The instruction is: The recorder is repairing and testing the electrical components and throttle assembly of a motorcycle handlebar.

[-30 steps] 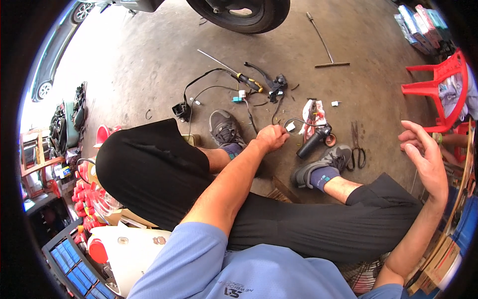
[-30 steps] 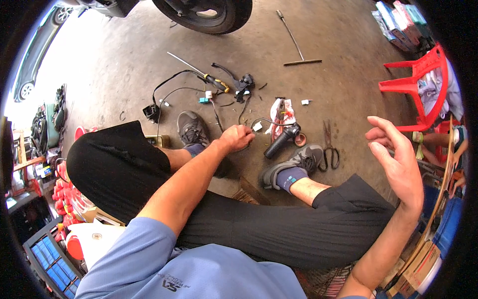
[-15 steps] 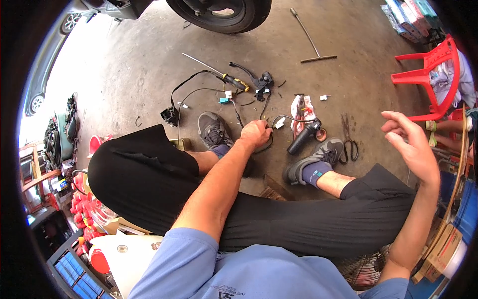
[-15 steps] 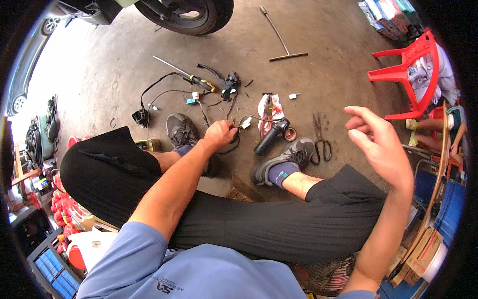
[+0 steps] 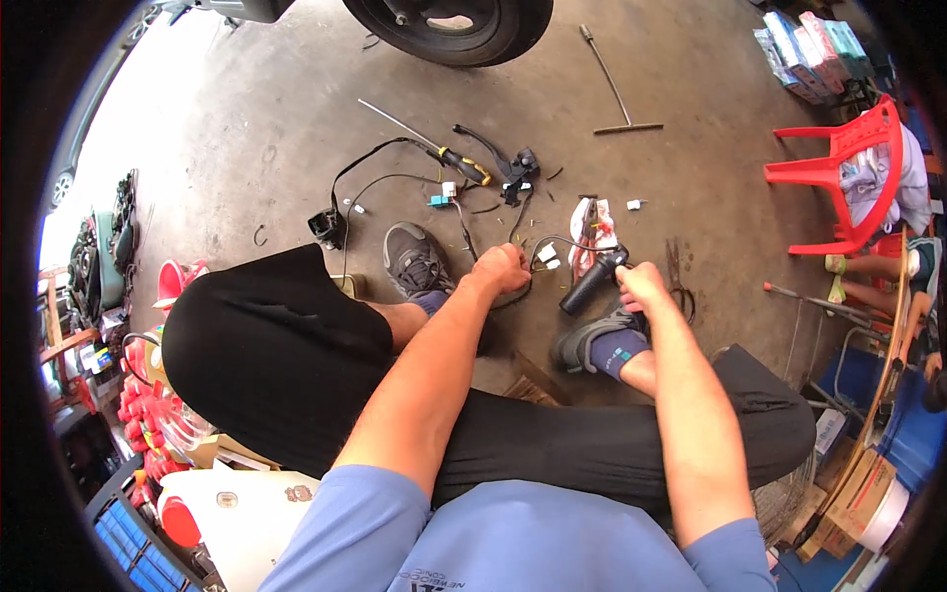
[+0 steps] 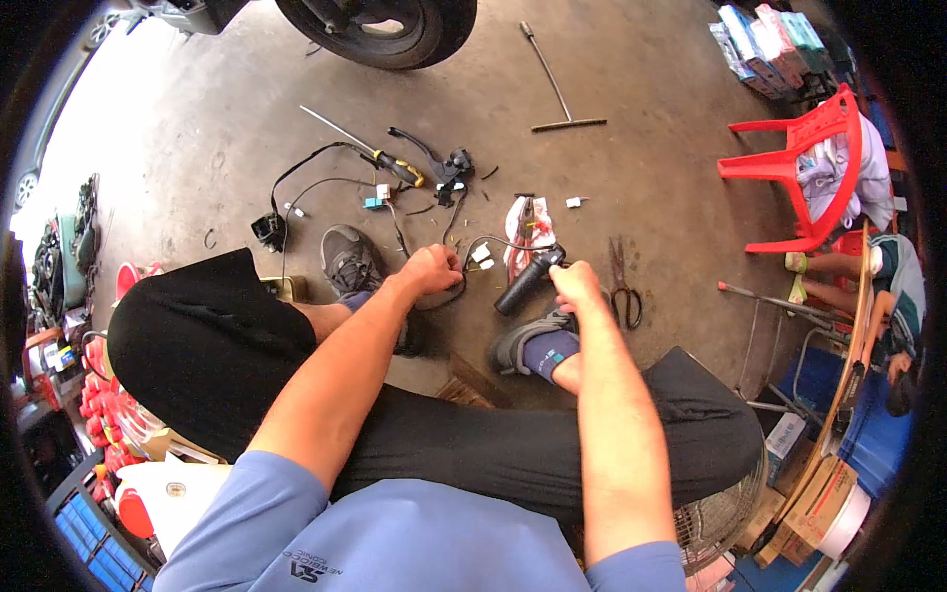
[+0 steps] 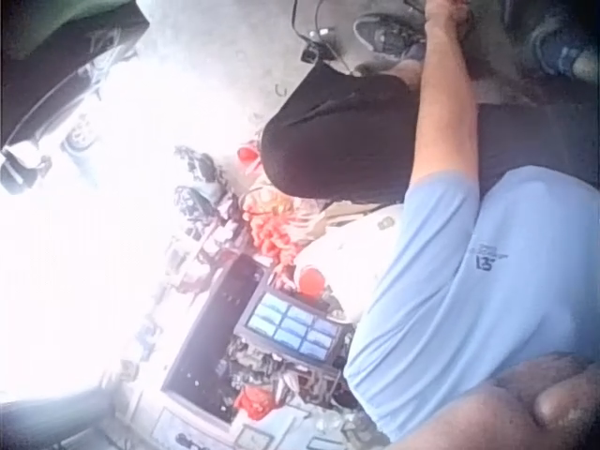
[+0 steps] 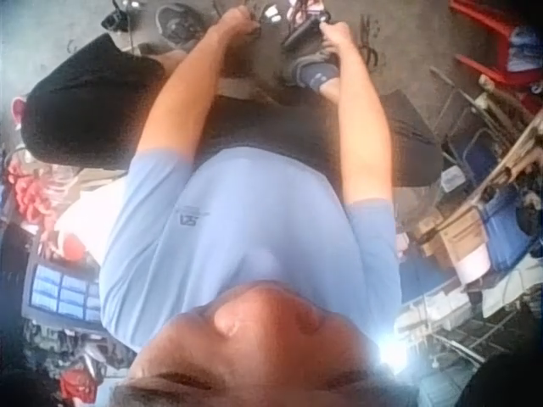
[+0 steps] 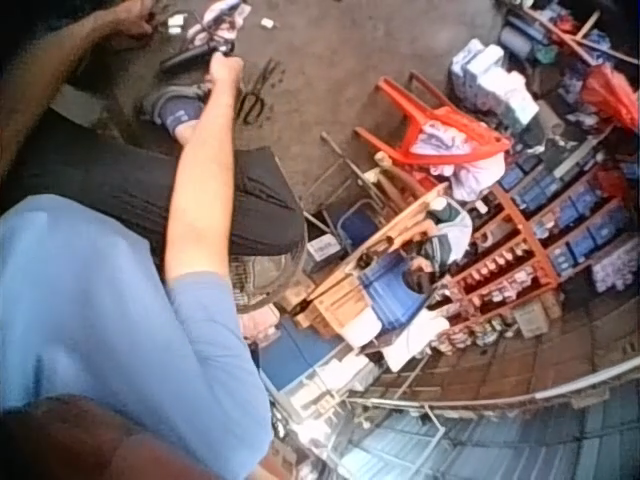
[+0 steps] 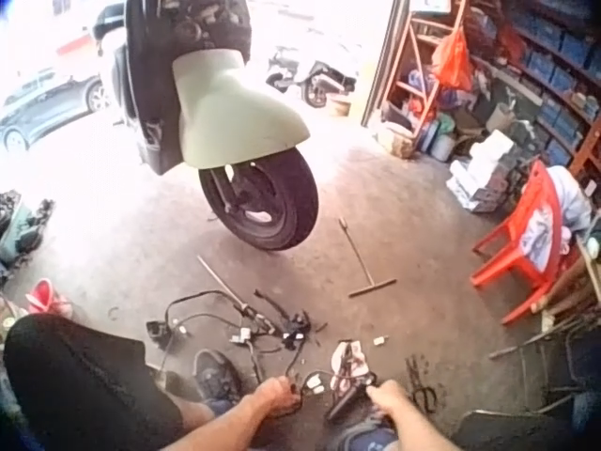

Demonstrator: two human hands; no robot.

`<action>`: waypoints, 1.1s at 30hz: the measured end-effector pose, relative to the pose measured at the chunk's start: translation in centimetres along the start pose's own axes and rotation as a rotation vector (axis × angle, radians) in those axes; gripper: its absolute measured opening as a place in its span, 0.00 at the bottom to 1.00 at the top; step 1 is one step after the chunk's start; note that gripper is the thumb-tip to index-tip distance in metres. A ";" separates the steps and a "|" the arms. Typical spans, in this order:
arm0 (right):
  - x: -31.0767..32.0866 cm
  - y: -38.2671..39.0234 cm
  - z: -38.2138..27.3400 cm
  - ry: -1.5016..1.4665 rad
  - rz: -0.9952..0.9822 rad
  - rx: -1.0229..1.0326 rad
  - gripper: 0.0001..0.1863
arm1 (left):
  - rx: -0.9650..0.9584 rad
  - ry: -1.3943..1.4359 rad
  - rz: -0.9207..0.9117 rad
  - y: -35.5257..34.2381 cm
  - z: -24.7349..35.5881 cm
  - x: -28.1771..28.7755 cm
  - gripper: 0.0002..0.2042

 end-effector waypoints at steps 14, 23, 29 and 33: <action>-6.3 -0.7 0.8 -0.242 0.126 -0.016 0.22 | -0.100 -0.050 -0.304 1.4 1.1 -3.3 0.11; -3.0 1.1 -0.3 -0.099 0.439 0.098 0.32 | -0.097 -0.250 -0.384 2.1 2.0 -6.7 0.15; -2.7 0.6 -1.6 -0.324 0.440 0.421 0.25 | -0.012 -0.202 -0.249 1.3 1.5 -4.7 0.17; -3.6 -0.4 -1.8 -0.578 0.234 0.433 0.19 | -0.041 -0.079 -0.098 -0.2 2.6 -0.1 0.15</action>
Point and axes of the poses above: each hand's wrist, its own y-axis away from the middle knuckle, its own x-axis out of the back of the hand, z = x × y, the point moved 9 cm from there along -y, towards the middle knuckle
